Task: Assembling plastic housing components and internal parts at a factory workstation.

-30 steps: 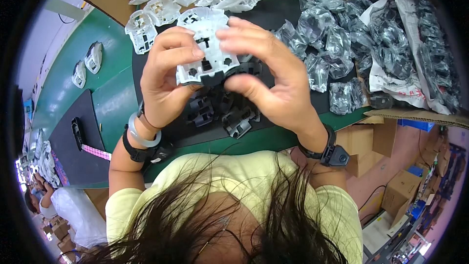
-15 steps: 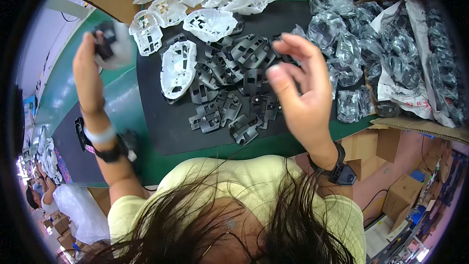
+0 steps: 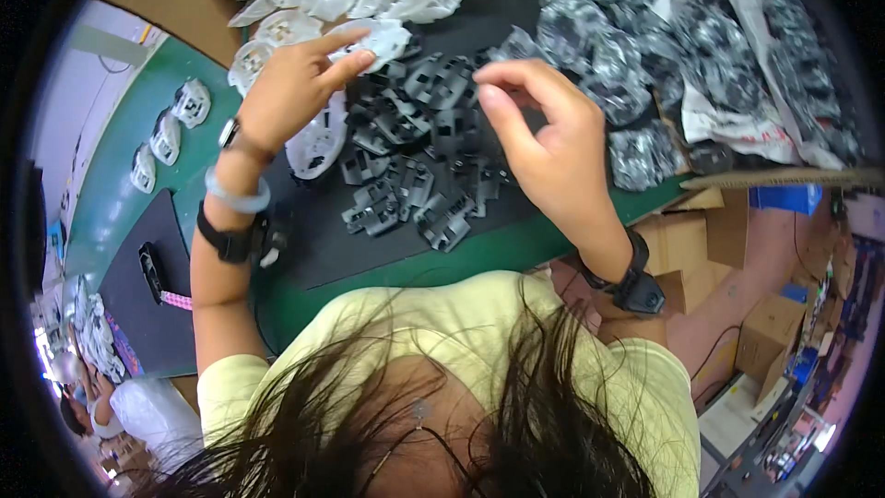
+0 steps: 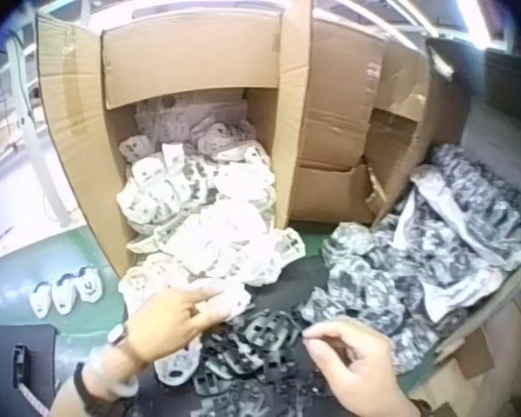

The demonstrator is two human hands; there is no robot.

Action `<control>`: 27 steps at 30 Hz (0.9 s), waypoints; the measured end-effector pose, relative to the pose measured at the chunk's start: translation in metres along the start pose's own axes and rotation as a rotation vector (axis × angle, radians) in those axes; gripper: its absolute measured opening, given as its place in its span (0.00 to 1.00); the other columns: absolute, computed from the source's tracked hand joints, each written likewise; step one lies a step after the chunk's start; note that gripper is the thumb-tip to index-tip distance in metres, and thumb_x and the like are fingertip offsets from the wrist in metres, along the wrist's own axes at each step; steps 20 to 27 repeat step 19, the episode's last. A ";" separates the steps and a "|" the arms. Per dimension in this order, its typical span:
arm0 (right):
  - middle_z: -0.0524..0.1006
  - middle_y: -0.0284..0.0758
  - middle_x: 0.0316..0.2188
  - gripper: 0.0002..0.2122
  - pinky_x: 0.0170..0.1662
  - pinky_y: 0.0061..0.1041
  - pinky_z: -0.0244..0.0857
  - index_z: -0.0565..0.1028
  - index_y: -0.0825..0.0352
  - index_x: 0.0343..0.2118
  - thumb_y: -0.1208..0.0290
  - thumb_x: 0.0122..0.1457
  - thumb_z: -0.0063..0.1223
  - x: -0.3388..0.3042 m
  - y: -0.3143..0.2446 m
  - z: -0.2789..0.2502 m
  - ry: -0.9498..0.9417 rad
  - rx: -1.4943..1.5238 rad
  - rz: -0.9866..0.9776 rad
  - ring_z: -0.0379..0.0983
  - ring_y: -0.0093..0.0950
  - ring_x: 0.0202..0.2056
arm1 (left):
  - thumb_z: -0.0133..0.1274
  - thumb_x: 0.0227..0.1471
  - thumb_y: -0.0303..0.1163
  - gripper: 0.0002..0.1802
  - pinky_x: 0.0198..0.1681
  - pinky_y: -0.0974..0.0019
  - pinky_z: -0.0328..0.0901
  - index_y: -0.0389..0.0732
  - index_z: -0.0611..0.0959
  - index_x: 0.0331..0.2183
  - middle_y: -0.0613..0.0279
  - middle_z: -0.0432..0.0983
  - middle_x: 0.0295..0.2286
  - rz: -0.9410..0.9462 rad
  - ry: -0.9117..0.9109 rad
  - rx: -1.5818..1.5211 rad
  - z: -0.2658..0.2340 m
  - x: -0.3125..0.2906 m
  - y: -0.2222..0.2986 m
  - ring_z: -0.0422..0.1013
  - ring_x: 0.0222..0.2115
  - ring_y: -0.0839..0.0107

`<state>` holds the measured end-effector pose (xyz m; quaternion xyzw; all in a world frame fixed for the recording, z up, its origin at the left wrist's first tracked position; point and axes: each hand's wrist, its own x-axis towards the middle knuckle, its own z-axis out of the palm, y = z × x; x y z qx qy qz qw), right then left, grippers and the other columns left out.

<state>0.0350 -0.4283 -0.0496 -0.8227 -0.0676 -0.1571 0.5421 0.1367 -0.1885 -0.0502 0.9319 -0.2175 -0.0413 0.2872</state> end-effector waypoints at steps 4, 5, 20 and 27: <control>0.76 0.34 0.29 0.05 0.37 0.19 0.65 0.75 0.71 0.33 0.79 0.53 0.52 -0.016 0.009 -0.031 0.121 -0.161 0.045 0.73 0.21 0.31 | 0.47 0.50 0.57 0.31 0.30 0.56 0.63 0.34 0.82 0.23 0.48 0.73 0.18 -0.069 0.066 0.100 0.007 0.015 -0.014 0.71 0.23 0.53; 0.76 0.34 0.29 0.05 0.37 0.19 0.65 0.75 0.71 0.33 0.79 0.53 0.52 -0.027 0.016 -0.045 0.151 -0.179 0.126 0.73 0.20 0.31 | 0.47 0.50 0.57 0.32 0.28 0.58 0.63 0.34 0.81 0.23 0.50 0.72 0.16 -0.123 0.094 0.072 0.003 0.013 -0.014 0.70 0.21 0.57; 0.67 0.30 0.21 0.07 0.29 0.20 0.59 0.68 0.68 0.26 0.79 0.48 0.56 -0.014 0.033 -0.035 -0.194 -0.223 0.203 0.61 0.23 0.22 | 0.64 0.42 0.36 0.31 0.36 0.75 0.64 0.35 0.72 0.47 0.66 0.73 0.33 -0.009 0.293 -0.685 -0.012 -0.064 0.015 0.68 0.33 0.80; 0.67 0.30 0.21 0.07 0.29 0.20 0.59 0.68 0.68 0.26 0.79 0.48 0.56 -0.014 0.033 -0.035 -0.194 -0.223 0.203 0.61 0.23 0.22 | 0.64 0.42 0.36 0.31 0.36 0.75 0.64 0.35 0.72 0.47 0.66 0.73 0.33 -0.009 0.293 -0.685 -0.012 -0.064 0.015 0.68 0.33 0.80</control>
